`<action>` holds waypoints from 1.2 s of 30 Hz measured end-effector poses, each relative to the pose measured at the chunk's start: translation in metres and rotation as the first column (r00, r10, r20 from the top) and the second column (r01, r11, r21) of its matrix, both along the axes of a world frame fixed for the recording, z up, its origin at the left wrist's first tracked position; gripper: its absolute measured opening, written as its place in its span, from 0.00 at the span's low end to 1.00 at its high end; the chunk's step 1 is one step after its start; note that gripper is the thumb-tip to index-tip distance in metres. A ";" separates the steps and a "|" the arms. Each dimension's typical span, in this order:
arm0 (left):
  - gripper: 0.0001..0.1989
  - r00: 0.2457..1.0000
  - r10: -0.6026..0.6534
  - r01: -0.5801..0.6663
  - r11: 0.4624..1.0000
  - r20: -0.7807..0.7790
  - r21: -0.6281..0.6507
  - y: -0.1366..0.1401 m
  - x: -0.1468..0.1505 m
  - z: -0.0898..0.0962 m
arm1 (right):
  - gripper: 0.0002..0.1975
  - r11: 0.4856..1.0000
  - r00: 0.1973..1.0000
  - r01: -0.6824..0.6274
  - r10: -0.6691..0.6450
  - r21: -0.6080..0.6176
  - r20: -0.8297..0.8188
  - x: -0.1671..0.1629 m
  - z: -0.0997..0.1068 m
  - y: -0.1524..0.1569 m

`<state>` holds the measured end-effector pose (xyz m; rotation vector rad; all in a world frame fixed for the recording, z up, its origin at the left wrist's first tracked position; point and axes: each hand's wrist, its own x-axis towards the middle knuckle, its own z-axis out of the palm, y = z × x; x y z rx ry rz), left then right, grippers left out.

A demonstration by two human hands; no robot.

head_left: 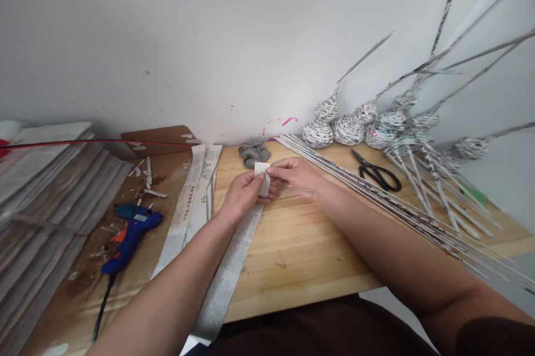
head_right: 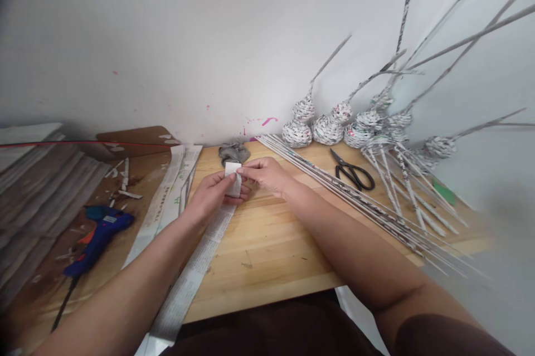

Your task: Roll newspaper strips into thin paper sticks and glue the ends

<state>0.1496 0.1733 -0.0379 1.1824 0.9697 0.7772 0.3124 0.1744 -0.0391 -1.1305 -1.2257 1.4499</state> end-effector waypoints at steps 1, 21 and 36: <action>0.17 1.000 -0.003 0.003 1.000 0.002 -0.008 0.000 0.000 0.000 | 0.15 1.000 1.000 0.025 -0.025 0.009 0.004 -0.001 -0.001 0.000; 0.15 0.993 0.085 -0.083 0.996 0.082 -0.023 0.006 -0.002 -0.006 | 0.15 0.998 0.999 -0.043 0.041 0.055 0.025 -0.001 -0.005 0.001; 0.13 0.997 0.082 -0.082 0.996 0.004 0.033 0.004 0.000 -0.009 | 0.13 0.971 0.980 0.128 -0.155 0.200 0.124 -0.005 -0.012 0.004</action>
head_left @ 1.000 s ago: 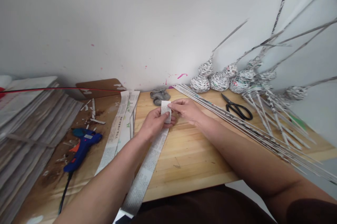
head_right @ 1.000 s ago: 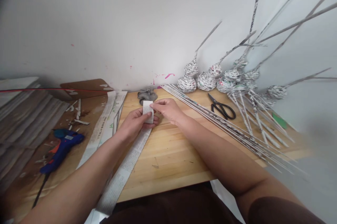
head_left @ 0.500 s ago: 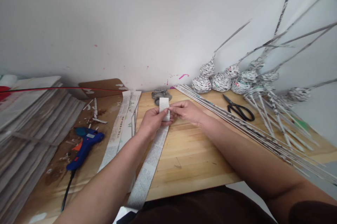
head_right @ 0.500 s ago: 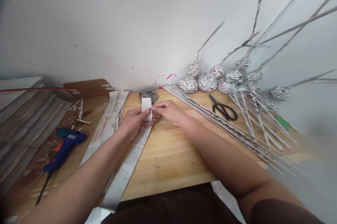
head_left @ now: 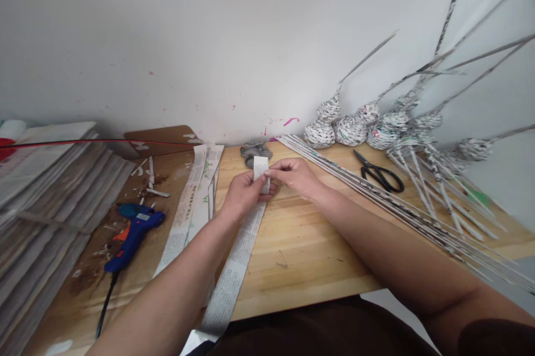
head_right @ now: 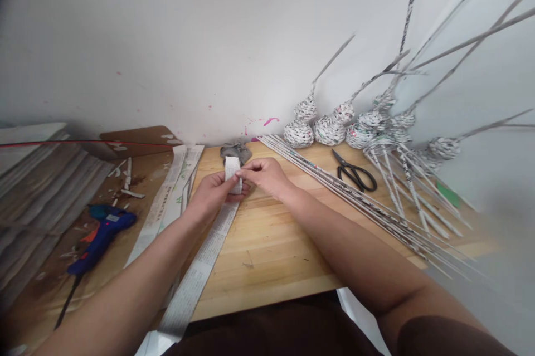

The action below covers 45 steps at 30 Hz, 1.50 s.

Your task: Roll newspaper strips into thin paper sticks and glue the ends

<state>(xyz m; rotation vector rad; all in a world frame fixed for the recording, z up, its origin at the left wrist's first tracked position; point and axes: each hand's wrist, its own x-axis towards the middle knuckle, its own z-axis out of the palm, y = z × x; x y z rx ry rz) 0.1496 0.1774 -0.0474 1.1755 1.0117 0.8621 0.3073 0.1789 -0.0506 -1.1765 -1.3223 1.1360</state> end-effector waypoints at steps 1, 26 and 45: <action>0.12 1.000 -0.002 0.002 1.000 -0.010 0.012 0.000 0.000 -0.001 | 0.14 1.000 1.000 0.015 -0.015 -0.002 -0.006 -0.001 0.000 0.000; 0.16 0.992 -0.116 0.121 0.983 -0.046 0.137 0.000 -0.001 0.002 | 0.17 0.975 0.971 -0.165 0.135 -0.148 -0.198 -0.003 -0.003 -0.001; 0.16 0.988 -0.098 0.117 0.981 -0.121 0.156 -0.006 0.000 0.009 | 0.20 0.991 0.991 -0.100 0.091 -0.090 -0.099 -0.008 -0.004 -0.005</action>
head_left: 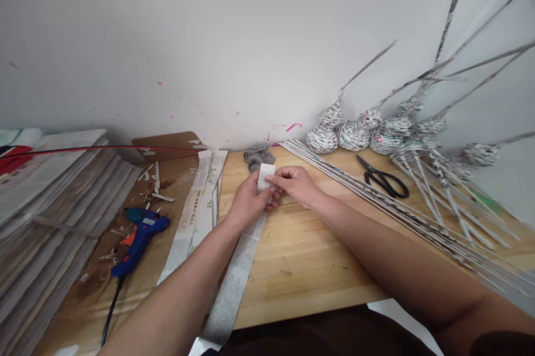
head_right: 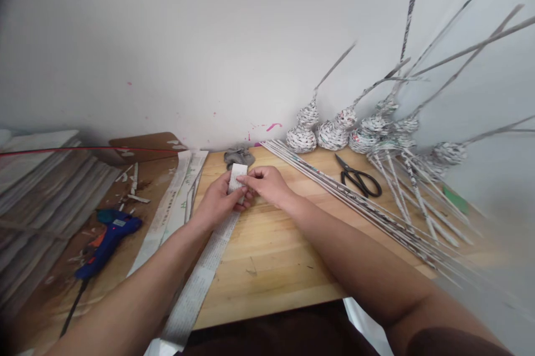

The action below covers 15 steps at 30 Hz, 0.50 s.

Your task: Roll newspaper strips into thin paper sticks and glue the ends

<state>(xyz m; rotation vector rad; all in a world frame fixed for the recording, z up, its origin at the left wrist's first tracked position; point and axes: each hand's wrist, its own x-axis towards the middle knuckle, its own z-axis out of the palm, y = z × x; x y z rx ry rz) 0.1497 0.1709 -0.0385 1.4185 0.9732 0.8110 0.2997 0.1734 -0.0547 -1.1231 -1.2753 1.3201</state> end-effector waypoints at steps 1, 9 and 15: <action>0.16 1.000 -0.008 0.008 1.000 -0.005 -0.004 -0.001 0.000 0.000 | 0.20 1.000 1.000 0.022 -0.022 -0.001 0.009 0.000 0.000 0.000; 0.18 0.999 0.044 -0.042 0.996 -0.027 0.077 0.004 -0.001 -0.009 | 0.20 0.989 0.983 0.134 -0.141 0.070 0.115 -0.002 -0.003 0.000; 0.11 0.998 0.069 -0.069 0.997 0.005 0.028 0.008 -0.002 -0.008 | 0.17 0.993 0.992 0.112 -0.114 0.040 0.061 -0.003 -0.001 0.001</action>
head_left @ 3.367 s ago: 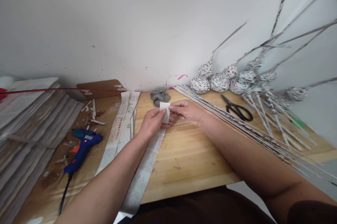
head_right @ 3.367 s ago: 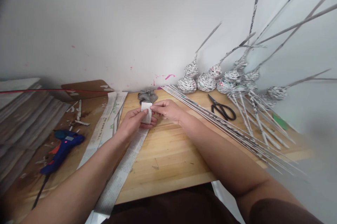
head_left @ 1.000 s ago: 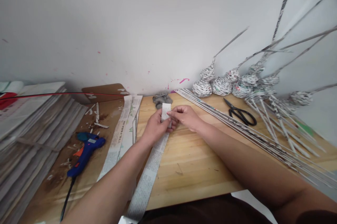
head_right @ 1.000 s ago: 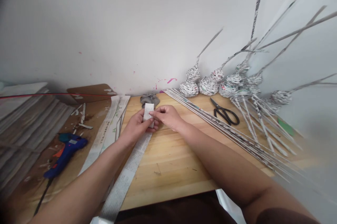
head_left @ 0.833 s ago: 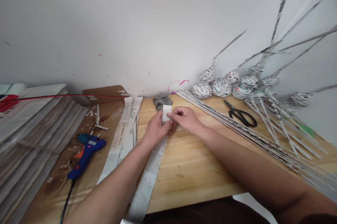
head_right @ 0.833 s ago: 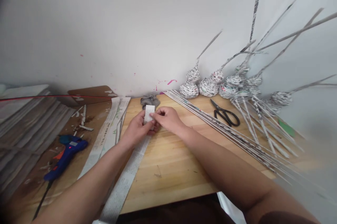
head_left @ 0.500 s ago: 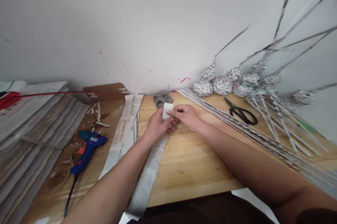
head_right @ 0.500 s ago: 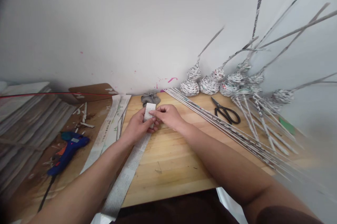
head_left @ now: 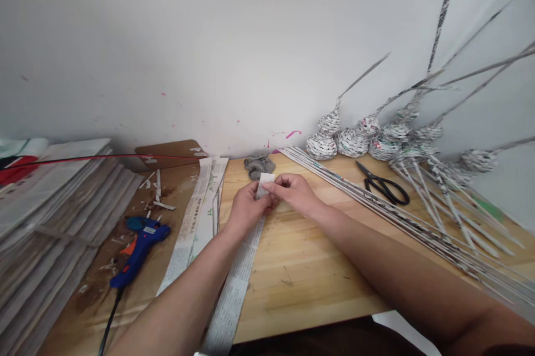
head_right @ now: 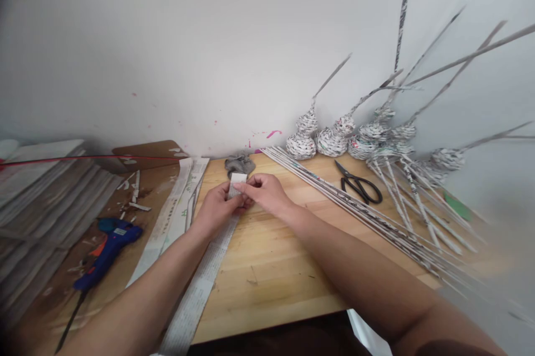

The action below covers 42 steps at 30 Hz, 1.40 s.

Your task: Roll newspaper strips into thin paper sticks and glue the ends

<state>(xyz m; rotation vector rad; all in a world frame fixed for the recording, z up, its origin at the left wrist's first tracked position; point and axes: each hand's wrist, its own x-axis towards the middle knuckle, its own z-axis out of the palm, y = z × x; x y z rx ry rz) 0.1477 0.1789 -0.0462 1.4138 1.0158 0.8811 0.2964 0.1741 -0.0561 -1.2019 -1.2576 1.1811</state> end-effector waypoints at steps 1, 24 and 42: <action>0.11 1.000 0.003 -0.003 1.000 -0.001 -0.004 0.000 0.000 0.001 | 0.17 1.000 1.000 -0.019 0.019 -0.010 -0.020 0.001 0.001 0.000; 0.13 1.000 -0.022 0.021 0.993 -0.012 -0.117 0.000 -0.001 0.000 | 0.18 0.969 0.968 -0.178 0.143 -0.169 -0.204 0.009 0.016 0.000; 0.17 1.000 -0.020 0.020 0.989 0.003 -0.143 0.002 -0.003 -0.003 | 0.17 0.957 0.958 -0.261 0.240 -0.126 -0.160 0.012 0.015 -0.001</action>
